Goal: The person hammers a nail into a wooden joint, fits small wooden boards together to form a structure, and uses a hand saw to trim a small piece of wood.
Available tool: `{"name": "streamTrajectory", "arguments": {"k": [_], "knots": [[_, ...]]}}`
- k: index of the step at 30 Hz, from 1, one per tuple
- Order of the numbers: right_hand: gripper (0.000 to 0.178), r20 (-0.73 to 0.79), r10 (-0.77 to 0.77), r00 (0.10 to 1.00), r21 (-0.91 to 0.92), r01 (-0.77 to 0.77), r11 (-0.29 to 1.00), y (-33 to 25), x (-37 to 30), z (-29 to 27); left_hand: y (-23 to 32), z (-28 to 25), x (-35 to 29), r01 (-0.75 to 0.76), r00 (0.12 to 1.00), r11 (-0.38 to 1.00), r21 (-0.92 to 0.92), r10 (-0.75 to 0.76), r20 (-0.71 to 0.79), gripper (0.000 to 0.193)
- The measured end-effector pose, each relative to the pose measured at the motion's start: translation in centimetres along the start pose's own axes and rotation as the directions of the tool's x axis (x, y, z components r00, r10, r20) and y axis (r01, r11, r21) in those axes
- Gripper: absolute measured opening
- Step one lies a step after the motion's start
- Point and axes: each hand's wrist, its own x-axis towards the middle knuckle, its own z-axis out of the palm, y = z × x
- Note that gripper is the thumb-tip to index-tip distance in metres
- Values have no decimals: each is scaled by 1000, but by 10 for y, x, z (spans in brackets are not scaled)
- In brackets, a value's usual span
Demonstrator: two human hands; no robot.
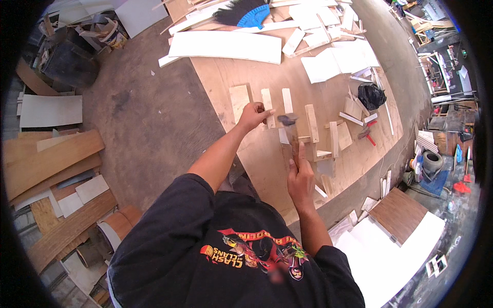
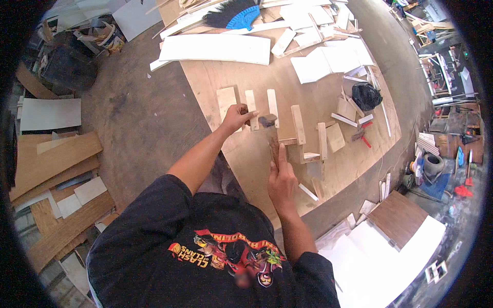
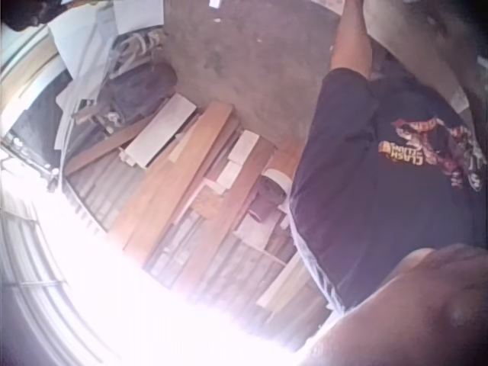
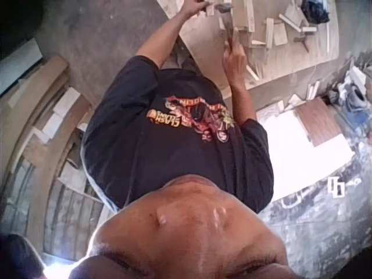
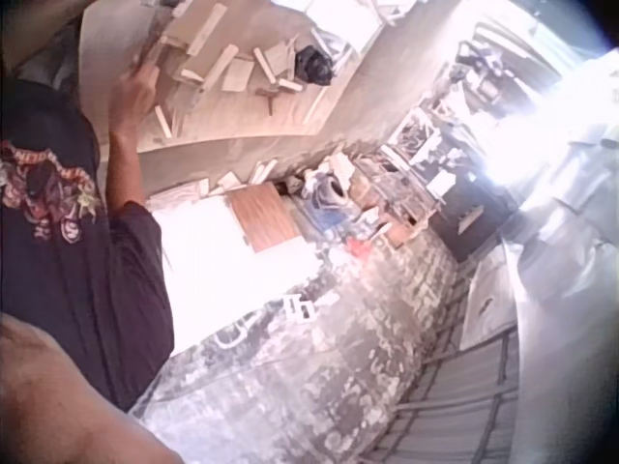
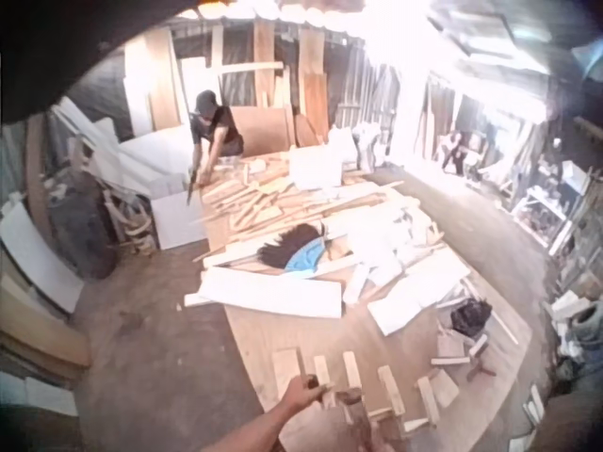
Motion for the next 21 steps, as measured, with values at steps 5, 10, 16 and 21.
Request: {"name": "streamTrajectory", "arguments": {"k": [5,10,16,21], "knots": [[67,-55,-9,998,-31,8,999,11,-12,15,17,3,-5,13,1000,1000,24,-14,25,34],[68,35,1,999,-4,-1,1000,7,-4,5,4,0,-7,34,999,998,54,-35,19,37],[65,84,92,992,-122,-81,989,15,-10,22,9,5,-2,-7,1000,999,44,6,25,38],[67,-4,-20,1000,30,21,999,5,-2,5,-3,1,-2,-1,1000,1000,-15,0,-13,38]]}}
